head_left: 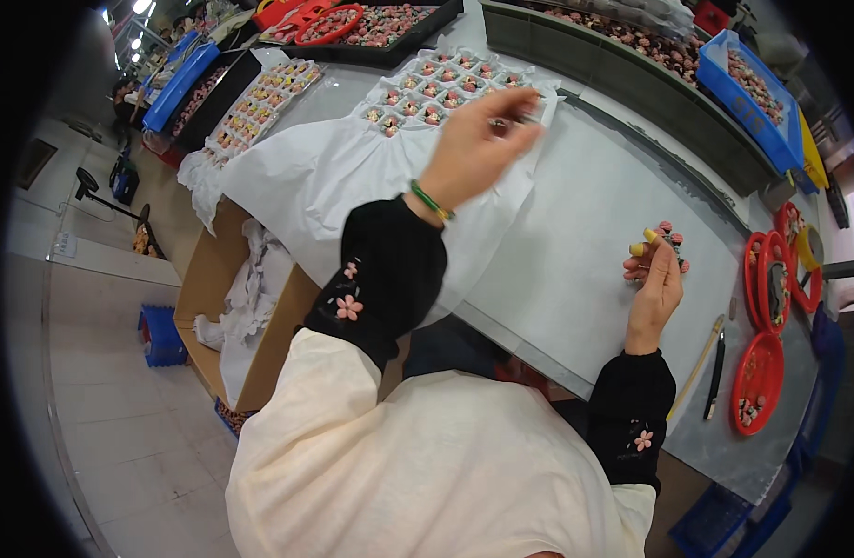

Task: The person sits at a workstation and repeatedly fits small figurine components together by hand.

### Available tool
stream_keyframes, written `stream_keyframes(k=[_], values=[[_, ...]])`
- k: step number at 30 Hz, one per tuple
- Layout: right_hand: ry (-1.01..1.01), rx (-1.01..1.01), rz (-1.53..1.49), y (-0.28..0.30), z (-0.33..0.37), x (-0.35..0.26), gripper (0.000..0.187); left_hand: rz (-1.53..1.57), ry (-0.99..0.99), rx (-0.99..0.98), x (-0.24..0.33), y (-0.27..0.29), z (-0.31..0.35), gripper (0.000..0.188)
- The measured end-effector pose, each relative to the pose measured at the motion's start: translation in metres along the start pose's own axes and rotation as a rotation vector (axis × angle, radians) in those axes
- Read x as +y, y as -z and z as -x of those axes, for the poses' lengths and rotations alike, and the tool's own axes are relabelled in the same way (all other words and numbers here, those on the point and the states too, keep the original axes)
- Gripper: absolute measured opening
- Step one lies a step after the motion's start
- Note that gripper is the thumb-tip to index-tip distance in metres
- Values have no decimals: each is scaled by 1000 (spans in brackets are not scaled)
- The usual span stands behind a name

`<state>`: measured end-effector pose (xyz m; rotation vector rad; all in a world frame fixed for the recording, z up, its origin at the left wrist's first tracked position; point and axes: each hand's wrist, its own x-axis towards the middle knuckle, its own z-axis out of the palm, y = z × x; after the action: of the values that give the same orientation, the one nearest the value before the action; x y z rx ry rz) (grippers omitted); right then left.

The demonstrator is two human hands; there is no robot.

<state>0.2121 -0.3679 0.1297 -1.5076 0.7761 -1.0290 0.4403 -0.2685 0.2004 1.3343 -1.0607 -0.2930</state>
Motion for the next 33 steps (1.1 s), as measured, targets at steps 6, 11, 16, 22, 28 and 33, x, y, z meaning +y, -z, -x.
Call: stream_keyframes(k=[6,11,16,22,28,33], values=[[16,-20,-3,-5,3,-6,38,-991,136,86,-94,114,8,20],[23,-16,-10,2,2,-3,36,-1380,-56,-14,-117,105,15,39],[65,-42,-10,-7,0,-1,33,-1584,295,-167,-116,102,24,59],[241,-107,219,-7,5,-2,23,-1525,256,-184,-98,91,20,64],[336,119,322,10,-9,5,17,-461,-149,-264,-15,-44,36,29],[111,450,-137,32,-27,-7,24,-314,-108,-452,-32,-113,65,25]])
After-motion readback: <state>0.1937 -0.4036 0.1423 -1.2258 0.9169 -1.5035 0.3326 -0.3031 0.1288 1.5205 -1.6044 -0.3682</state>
